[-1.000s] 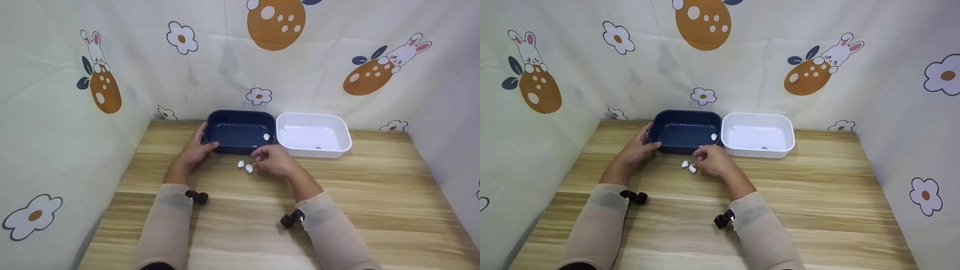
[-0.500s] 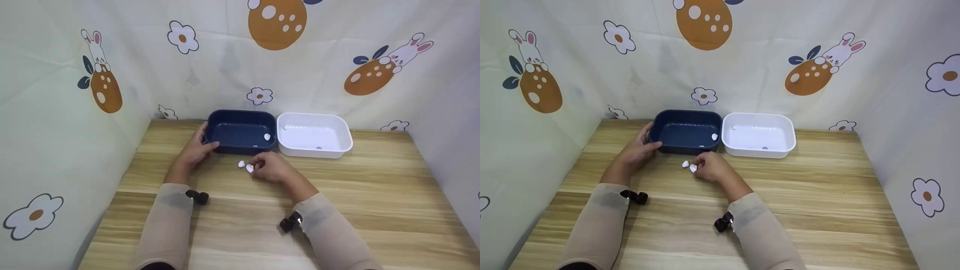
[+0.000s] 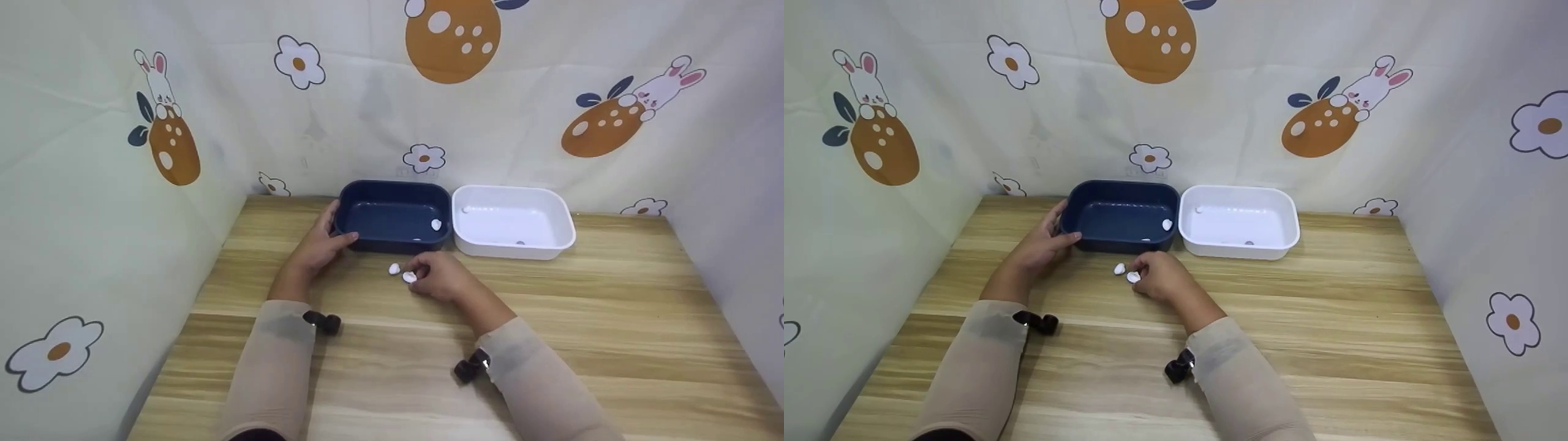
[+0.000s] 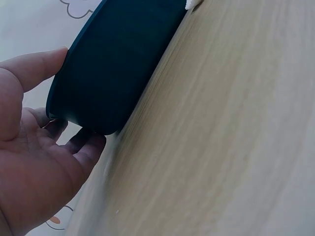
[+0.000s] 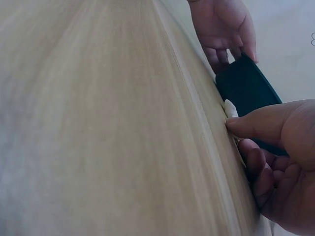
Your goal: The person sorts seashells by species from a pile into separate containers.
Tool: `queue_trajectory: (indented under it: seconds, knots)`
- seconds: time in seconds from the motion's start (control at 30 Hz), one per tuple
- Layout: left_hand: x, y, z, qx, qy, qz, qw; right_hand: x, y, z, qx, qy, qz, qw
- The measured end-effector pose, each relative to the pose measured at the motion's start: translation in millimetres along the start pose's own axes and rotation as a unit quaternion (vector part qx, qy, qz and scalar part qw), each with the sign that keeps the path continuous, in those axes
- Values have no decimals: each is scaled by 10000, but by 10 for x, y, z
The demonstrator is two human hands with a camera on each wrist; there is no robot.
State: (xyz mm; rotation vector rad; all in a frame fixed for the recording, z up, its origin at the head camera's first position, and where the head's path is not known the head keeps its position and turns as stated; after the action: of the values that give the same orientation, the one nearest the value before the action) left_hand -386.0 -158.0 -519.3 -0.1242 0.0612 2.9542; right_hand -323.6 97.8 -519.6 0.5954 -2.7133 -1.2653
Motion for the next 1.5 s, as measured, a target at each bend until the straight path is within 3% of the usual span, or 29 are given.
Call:
queue_trajectory:
  seconds: [0.33,0.57,0.87,1.23,1.5]
  knots:
    - [-4,-10,4,45,24,-14,10000,-37,82,-78,106,18,-85,9999]
    - [6,-4,-9,-12,34,-9,10000,-101,213,-189,544,-186,-138,9983]
    - [15,-5,-16,-50,-32,-40,10000,-87,376,-211,336,-100,163,9993]
    - [9,-8,-9,-42,-2,-25,10000,73,568,-226,435,-353,495,9972]
    - [-5,7,-1,68,105,14,9999,245,737,-297,349,-305,625,9970]
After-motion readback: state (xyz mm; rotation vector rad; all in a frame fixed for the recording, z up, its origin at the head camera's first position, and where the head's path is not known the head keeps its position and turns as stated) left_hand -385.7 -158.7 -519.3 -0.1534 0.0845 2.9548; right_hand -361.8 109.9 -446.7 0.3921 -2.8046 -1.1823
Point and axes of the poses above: each hand's wrist, its own x-axis towards the middle knuckle, its own y-axis out of the back of the hand, z = x × y, the point moved 7 cm from there along x, towards the middle knuckle, and after that the axes turned 8 degrees about -x, right-handed, at the moved point
